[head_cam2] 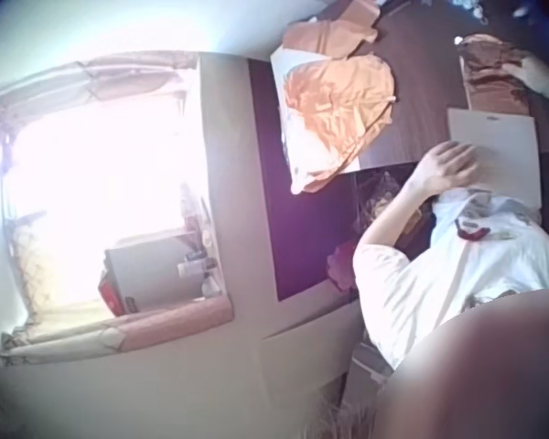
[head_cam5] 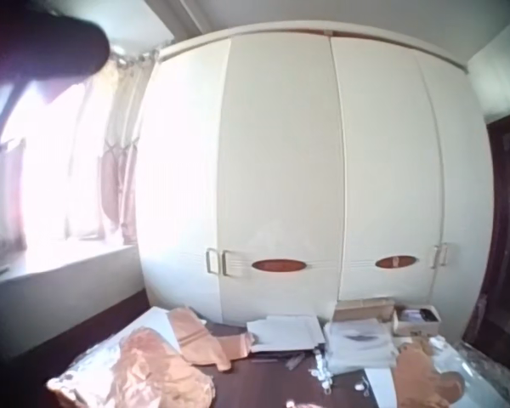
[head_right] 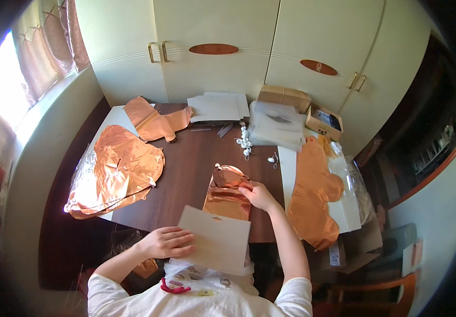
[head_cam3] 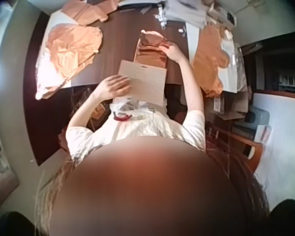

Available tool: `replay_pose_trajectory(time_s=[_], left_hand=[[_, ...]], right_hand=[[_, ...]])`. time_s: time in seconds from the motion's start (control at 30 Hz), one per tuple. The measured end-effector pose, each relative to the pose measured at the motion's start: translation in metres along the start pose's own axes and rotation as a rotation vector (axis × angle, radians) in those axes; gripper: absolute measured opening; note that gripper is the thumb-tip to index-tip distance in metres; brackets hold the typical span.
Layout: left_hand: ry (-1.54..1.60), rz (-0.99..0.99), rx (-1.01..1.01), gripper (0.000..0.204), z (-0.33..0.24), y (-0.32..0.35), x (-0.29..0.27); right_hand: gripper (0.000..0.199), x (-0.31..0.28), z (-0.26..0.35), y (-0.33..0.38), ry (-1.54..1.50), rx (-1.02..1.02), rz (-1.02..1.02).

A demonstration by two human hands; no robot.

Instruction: Folding and packaging metallic balloons into plastic sleeves.

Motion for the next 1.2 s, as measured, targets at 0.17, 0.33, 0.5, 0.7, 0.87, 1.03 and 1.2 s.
replay_pose_trajectory(time_s=[0.17, 0.33, 0.5, 0.7, 0.87, 1.03, 1.2], left_hand=[[-0.008, 0.101, -0.011, 0.036, 0.01, 0.014, 0.046], [-0.058, 0.594, -0.249, 0.079, 0.017, 0.021, 0.047], [0.009, 0.436, -0.333, 0.083, 0.001, -0.007, 0.047], [-0.129, 0.188, -0.475, 0.073, 0.011, -0.03, 0.098], [-0.181, 0.242, -0.618, 0.072, 0.005, -0.03, 0.116], [-0.213, 0.225, -0.65, 0.071, 0.007, -0.029, 0.116], [-0.218, 0.232, -0.631, 0.071, 0.007, -0.029, 0.116]], right_hand=[[0.015, 0.019, 0.011, -0.004, 0.014, 0.045, 0.035], [0.017, 0.019, 0.011, -0.001, 0.041, 0.08, 0.056], [0.018, 0.024, 0.021, 0.003, 0.024, 0.098, 0.025], [0.022, 0.025, 0.013, 0.003, -0.02, 0.049, -0.006], [0.022, 0.026, 0.015, 0.005, 0.012, 0.002, -0.027], [0.021, 0.026, 0.022, 0.008, 0.063, 0.003, -0.005], [0.02, 0.028, 0.024, 0.016, -0.009, 0.018, 0.04]])
Point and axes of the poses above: each hand's wrist, its own y-axis away from the middle knuckle, its own x-axis out of the palm, z = x × y, the point moved 5 cm from there along -y, towards the middle knuckle, and after that the axes turned 13 degrees about -z, right-handed, at the moved point
